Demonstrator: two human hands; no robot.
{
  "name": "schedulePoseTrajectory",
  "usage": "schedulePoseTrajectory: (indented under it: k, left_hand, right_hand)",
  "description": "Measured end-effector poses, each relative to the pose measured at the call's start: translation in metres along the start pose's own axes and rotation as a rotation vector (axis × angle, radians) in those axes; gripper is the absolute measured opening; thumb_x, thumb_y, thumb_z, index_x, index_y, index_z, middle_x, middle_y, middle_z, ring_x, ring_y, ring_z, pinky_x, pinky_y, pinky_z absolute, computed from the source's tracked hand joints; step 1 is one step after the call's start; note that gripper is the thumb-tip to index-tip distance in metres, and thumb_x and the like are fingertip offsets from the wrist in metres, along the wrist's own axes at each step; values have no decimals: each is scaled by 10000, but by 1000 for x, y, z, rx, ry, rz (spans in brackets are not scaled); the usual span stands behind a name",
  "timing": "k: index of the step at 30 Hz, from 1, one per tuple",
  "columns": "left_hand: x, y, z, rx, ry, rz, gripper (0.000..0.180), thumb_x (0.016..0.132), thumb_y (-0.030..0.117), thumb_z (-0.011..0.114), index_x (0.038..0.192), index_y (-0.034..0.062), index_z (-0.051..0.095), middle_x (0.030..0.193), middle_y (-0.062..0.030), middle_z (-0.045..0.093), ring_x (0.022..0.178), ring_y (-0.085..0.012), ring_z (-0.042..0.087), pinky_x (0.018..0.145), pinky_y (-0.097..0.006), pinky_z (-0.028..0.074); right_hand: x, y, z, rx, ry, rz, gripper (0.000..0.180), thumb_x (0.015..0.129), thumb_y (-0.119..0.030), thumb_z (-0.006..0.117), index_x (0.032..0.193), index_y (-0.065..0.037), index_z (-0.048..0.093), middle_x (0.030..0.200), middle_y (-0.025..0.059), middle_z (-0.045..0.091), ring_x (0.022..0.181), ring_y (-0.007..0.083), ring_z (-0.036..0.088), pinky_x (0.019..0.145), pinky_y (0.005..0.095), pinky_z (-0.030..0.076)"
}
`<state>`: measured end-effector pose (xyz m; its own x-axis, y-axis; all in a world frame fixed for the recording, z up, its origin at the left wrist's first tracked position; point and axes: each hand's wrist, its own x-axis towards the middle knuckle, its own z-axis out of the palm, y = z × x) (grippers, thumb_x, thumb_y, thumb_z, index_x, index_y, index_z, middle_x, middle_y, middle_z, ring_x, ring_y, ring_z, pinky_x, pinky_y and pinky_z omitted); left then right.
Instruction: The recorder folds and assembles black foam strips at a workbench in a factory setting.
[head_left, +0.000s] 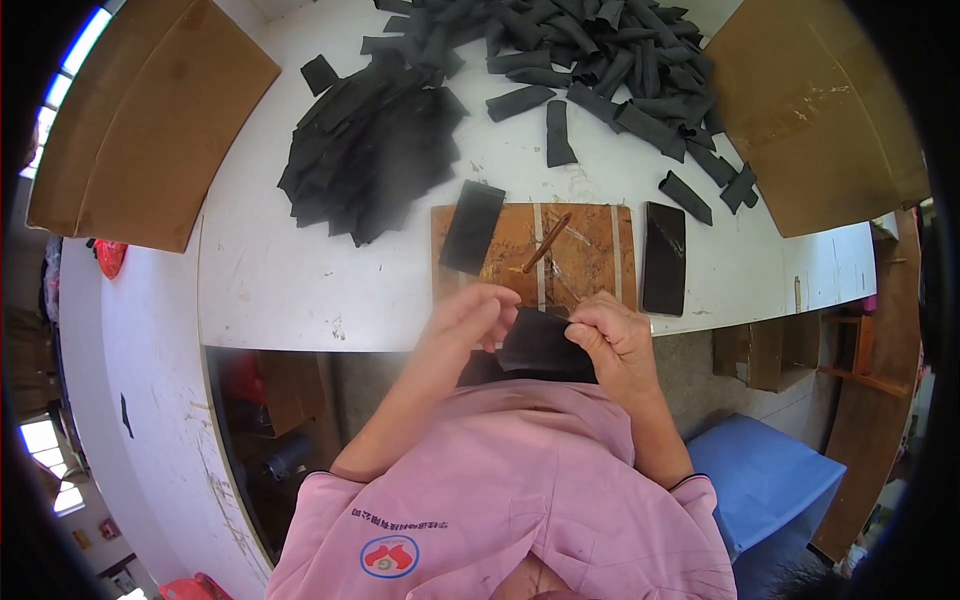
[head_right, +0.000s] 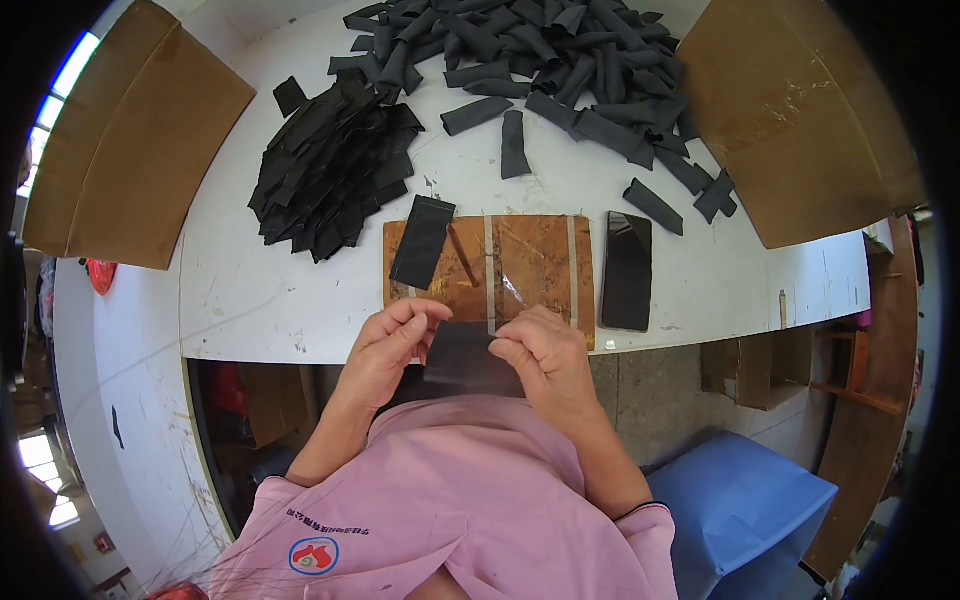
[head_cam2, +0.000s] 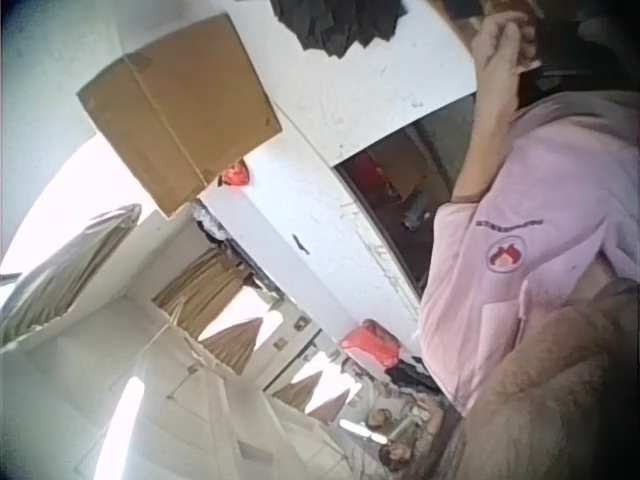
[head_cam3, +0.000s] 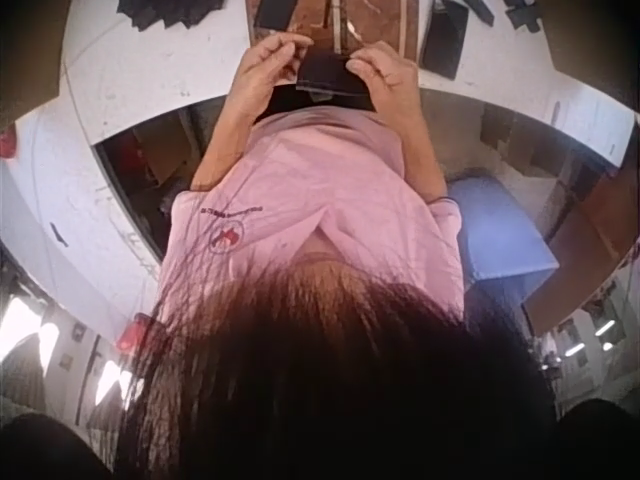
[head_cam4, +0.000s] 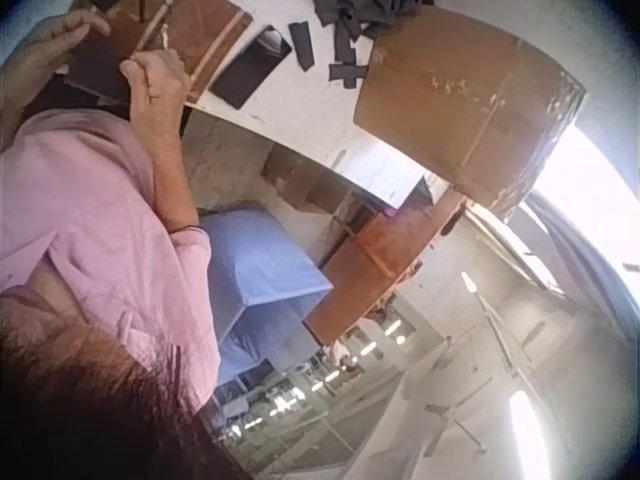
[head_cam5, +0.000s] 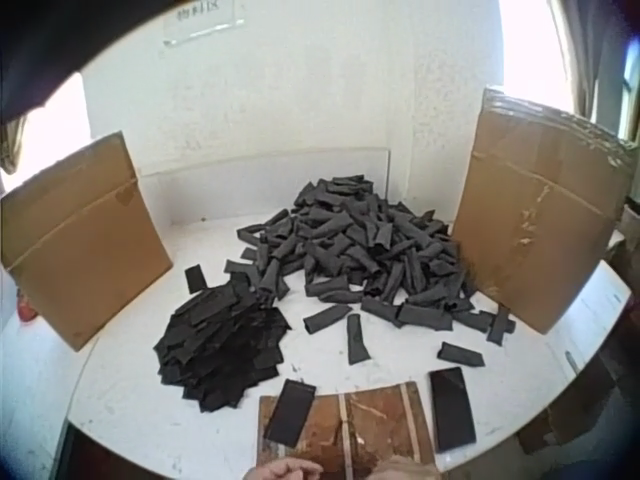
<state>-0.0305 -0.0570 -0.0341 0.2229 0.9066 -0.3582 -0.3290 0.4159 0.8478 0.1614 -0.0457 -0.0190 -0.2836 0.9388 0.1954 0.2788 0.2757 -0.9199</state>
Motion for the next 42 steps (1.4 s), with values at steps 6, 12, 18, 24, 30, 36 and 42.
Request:
schedulePoseTrajectory:
  k: [6,12,18,24,30,36,42]
  left_hand:
    - [-7,18,0,82,-96,16,227,852,192,506,952,-5,559,756,-10,539,645,-59,495,575,-176,407]
    - [-5,19,-4,77,-142,-42,161,810,123,558,909,-3,578,698,3,554,592,-59,492,543,-174,402]
    - [-8,15,-3,290,-82,-51,73,750,-4,566,822,-5,581,643,3,551,535,-47,476,488,-171,383]
    - [-6,3,24,283,248,276,71,713,-23,574,760,6,530,584,17,481,468,-40,419,417,-167,332]
    - [1,-22,34,388,191,489,27,803,-13,516,782,-24,504,657,-18,511,560,-44,461,465,-159,364]
    - [8,-36,37,558,398,660,39,801,-19,515,834,-40,511,695,-25,534,567,-49,482,467,-156,383]
    - [20,-31,8,292,397,425,138,751,-85,495,869,-13,505,654,-14,516,467,-16,392,381,-140,274]
  right_hand:
    - [0,3,-2,-58,-21,-41,77,718,-37,581,698,19,532,624,99,508,604,241,483,582,315,380]
    - [1,4,2,-37,-54,-97,94,722,-55,582,692,14,526,618,100,501,612,247,480,619,328,381]
    - [1,2,5,-304,-69,-258,95,667,-99,623,674,-34,554,650,79,512,672,245,494,666,348,383]
    - [6,-12,25,-284,282,-163,286,627,-224,685,813,-48,559,769,95,511,717,255,505,667,369,394]
    - [9,-1,45,-188,266,-182,125,685,-121,582,671,-8,531,672,94,448,648,239,497,567,327,414]
    - [4,11,50,-363,324,-281,116,605,-84,572,620,-14,480,692,95,435,681,234,483,598,318,421]
    - [6,21,55,-431,392,-232,130,575,-63,573,610,-9,460,692,101,427,673,248,479,586,331,419]
